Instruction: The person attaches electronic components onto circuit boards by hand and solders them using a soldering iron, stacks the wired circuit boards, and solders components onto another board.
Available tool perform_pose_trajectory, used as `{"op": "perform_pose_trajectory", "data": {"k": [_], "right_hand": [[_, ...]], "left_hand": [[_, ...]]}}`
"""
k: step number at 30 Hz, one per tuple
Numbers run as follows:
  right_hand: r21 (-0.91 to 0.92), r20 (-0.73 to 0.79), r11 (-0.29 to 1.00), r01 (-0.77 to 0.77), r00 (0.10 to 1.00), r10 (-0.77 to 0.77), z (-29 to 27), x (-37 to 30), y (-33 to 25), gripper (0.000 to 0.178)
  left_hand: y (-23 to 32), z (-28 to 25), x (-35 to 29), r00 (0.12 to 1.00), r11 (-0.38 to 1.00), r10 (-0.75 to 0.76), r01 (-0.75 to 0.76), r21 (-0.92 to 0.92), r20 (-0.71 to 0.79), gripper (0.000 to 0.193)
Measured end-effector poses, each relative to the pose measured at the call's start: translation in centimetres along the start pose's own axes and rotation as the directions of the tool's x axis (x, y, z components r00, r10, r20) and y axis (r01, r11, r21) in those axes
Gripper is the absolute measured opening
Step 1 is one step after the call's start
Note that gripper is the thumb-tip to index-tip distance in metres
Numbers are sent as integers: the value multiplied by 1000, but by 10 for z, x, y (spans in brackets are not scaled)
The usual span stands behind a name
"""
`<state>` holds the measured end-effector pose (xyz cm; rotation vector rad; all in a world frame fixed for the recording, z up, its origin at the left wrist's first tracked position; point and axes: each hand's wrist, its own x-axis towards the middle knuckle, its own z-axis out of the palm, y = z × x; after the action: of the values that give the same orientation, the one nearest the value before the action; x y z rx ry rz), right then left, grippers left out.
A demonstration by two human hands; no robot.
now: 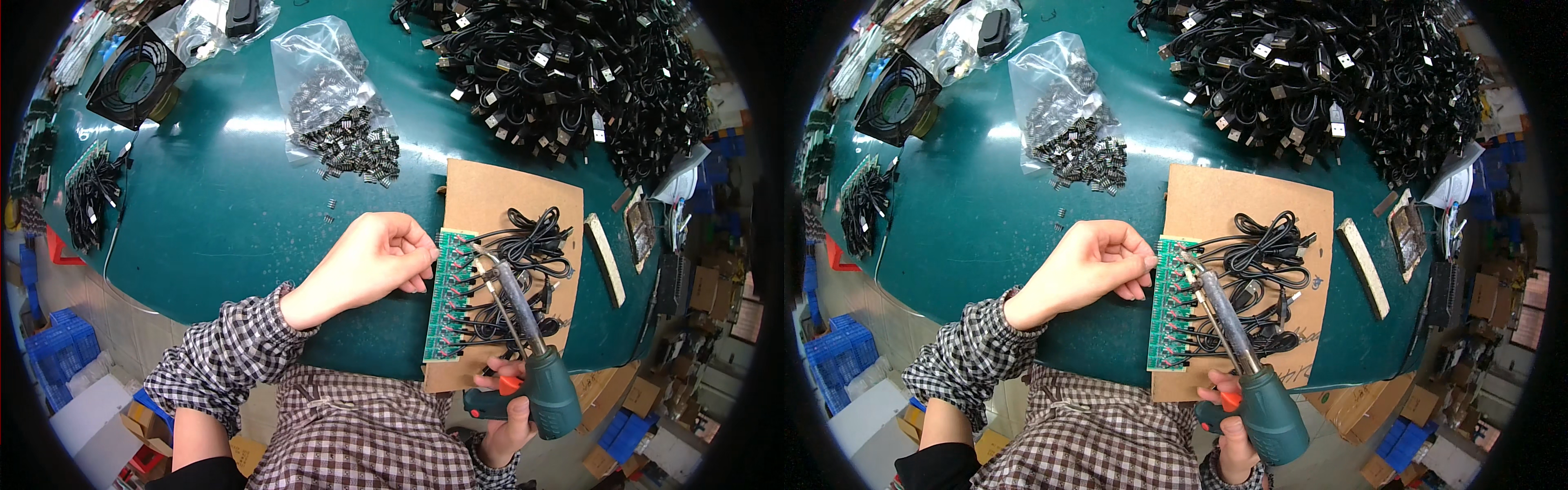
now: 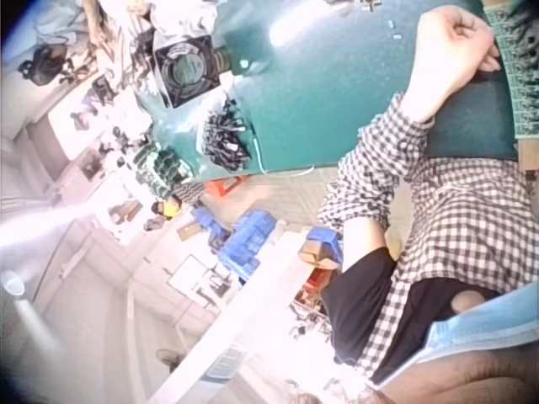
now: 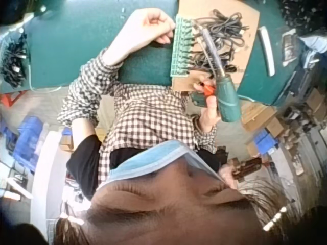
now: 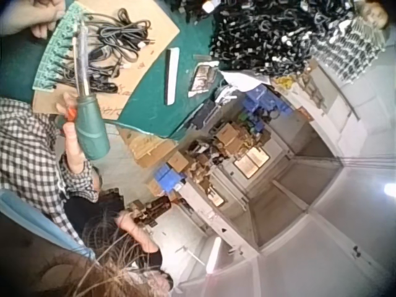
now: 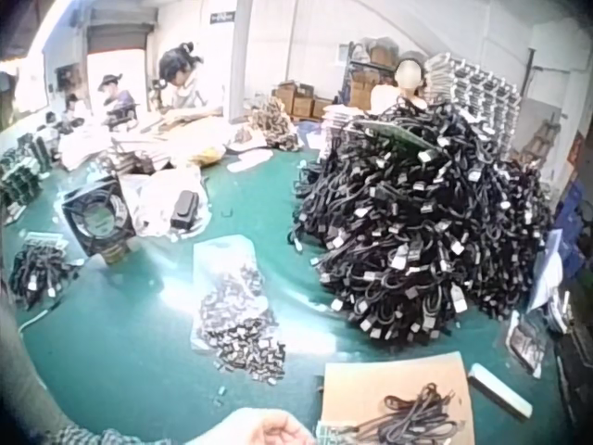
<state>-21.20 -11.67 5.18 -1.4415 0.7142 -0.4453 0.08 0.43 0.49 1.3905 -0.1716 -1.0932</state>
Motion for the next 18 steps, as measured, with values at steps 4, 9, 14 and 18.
{"op": "perform_pose_trajectory", "data": {"k": [4, 9, 14, 18], "right_hand": [[-35, 13, 999, -14, 1000, 15, -2, -3, 3, 52], [-50, -27, 999, 5, 1000, -7, -2, -7, 6, 51], [-44, 30, 999, -16, 999, 17, -2, -6, 6, 50], [-46, 33, 999, -23, 999, 25, -2, -7, 6, 49]], "left_hand": [[1, -1, 0, 1000, 1000, -2, 2, -8, 15, 19], [0, -1, -1, 1000, 1000, 11, -11, -23, 14, 19], [-1, -4, 2, 1000, 1000, 2, -1, -25, 23, 19], [-2, -4, 4, 999, 999, -17, 18, -28, 34, 19]]}}
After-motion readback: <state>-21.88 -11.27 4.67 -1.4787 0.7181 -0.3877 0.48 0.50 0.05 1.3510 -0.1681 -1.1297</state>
